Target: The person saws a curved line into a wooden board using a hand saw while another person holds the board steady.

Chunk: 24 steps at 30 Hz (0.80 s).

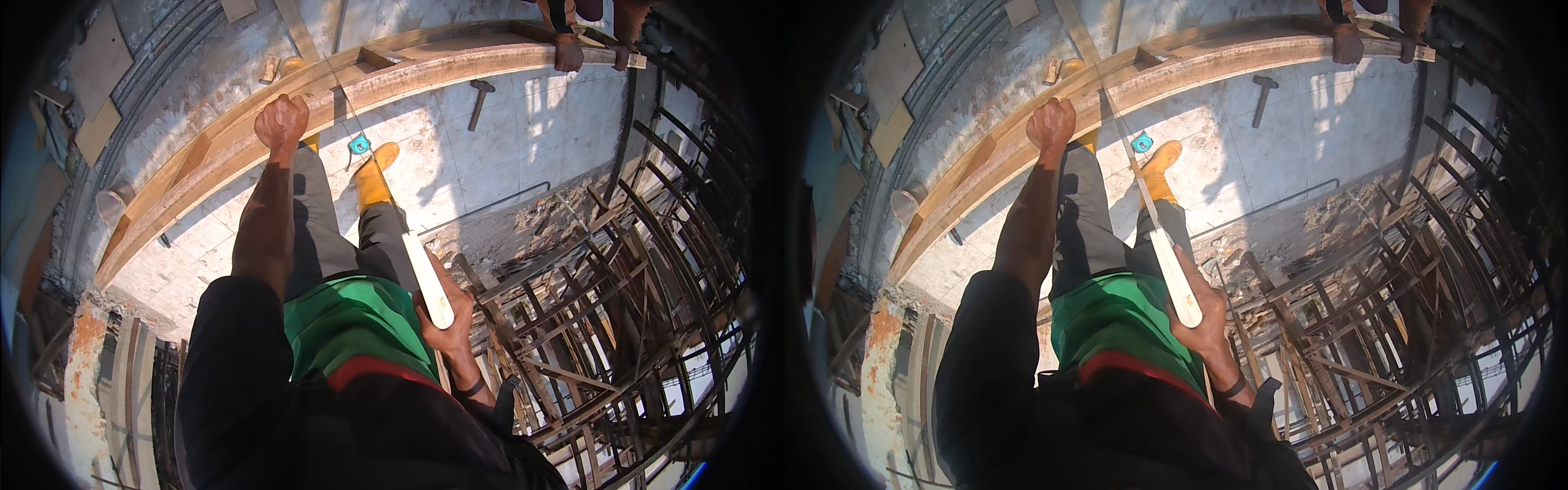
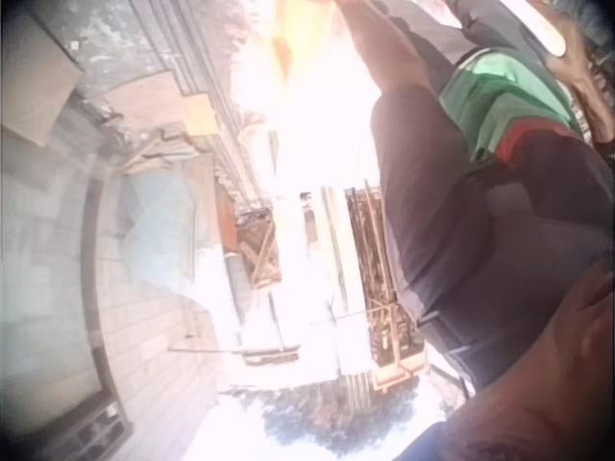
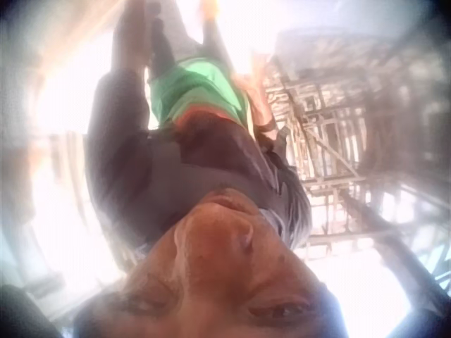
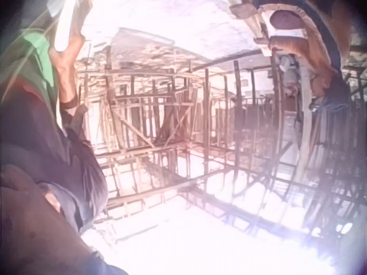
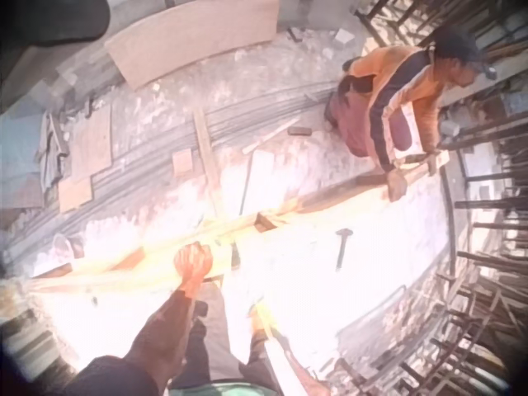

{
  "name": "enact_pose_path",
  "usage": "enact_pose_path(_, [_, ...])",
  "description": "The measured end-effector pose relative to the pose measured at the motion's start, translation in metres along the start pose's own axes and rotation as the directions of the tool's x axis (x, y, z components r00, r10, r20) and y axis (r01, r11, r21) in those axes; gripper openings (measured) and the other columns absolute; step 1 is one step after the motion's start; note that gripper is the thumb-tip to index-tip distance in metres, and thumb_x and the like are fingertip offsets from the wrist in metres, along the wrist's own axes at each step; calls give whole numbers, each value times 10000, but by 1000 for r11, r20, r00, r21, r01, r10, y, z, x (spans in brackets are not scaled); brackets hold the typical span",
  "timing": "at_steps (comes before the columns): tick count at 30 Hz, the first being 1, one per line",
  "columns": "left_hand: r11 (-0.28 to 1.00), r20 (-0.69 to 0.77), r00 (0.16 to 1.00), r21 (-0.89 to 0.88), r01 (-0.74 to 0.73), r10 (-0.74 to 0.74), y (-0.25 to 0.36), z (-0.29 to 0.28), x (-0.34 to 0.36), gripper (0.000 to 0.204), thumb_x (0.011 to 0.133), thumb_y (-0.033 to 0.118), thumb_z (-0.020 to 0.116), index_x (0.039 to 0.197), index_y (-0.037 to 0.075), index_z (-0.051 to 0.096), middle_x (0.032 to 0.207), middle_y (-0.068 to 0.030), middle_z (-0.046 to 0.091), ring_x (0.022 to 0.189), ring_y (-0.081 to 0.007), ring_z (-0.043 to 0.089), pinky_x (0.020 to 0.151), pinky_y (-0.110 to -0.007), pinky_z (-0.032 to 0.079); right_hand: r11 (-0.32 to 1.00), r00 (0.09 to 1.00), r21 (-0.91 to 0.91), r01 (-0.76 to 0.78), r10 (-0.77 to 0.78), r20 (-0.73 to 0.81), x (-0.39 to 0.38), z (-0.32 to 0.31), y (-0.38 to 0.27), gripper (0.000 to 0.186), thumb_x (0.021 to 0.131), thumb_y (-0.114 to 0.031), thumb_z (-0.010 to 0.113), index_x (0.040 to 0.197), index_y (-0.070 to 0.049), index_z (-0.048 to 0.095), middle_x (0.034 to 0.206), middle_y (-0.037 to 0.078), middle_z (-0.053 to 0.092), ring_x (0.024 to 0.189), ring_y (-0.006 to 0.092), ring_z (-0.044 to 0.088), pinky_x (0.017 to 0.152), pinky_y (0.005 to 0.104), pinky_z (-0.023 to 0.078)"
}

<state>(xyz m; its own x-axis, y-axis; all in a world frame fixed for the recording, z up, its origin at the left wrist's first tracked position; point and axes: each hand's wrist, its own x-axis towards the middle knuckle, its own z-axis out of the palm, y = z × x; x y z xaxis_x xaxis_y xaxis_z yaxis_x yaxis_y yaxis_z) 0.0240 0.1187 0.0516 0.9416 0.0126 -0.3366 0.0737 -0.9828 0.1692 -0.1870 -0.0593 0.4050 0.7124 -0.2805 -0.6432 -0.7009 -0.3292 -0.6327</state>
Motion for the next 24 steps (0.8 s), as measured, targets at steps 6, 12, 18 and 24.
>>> enact_pose_path(6, [1000,4,1000,21,16,-16,0,-1,-13,361,836,325,522,729,58,740,755,-204,716,703,-356,717,694,-434,561,980,979,22,-198,197,43,21,20,-2,725,742,51,647,1446,-47,506,1219,209,677,934,215,739,780,325,566])
enact_pose_path(12, [998,77,996,-23,50,-48,-6,4,-23,373,852,329,510,782,51,748,777,-209,717,731,-361,714,722,-447,545,996,996,1,-88,88,19,-41,-13,-12,691,738,77,624,1418,38,504,1288,219,652,1114,254,689,900,317,541])
enact_pose_path(18, [998,-37,999,-63,1,-3,-2,3,-5,337,818,300,529,720,54,739,730,-207,705,660,-354,708,664,-432,557,990,990,34,-137,136,30,28,13,-14,696,716,64,648,1400,21,528,1223,229,672,933,257,741,774,343,563])
enact_pose_path(24, [999,18,999,-3,33,-33,1,-5,-2,379,831,342,521,769,49,754,772,-221,710,728,-371,709,724,-443,551,1000,1000,-22,11,-11,-27,-44,-22,-2,699,725,58,657,1409,36,514,1269,217,661,1099,251,696,906,321,541])
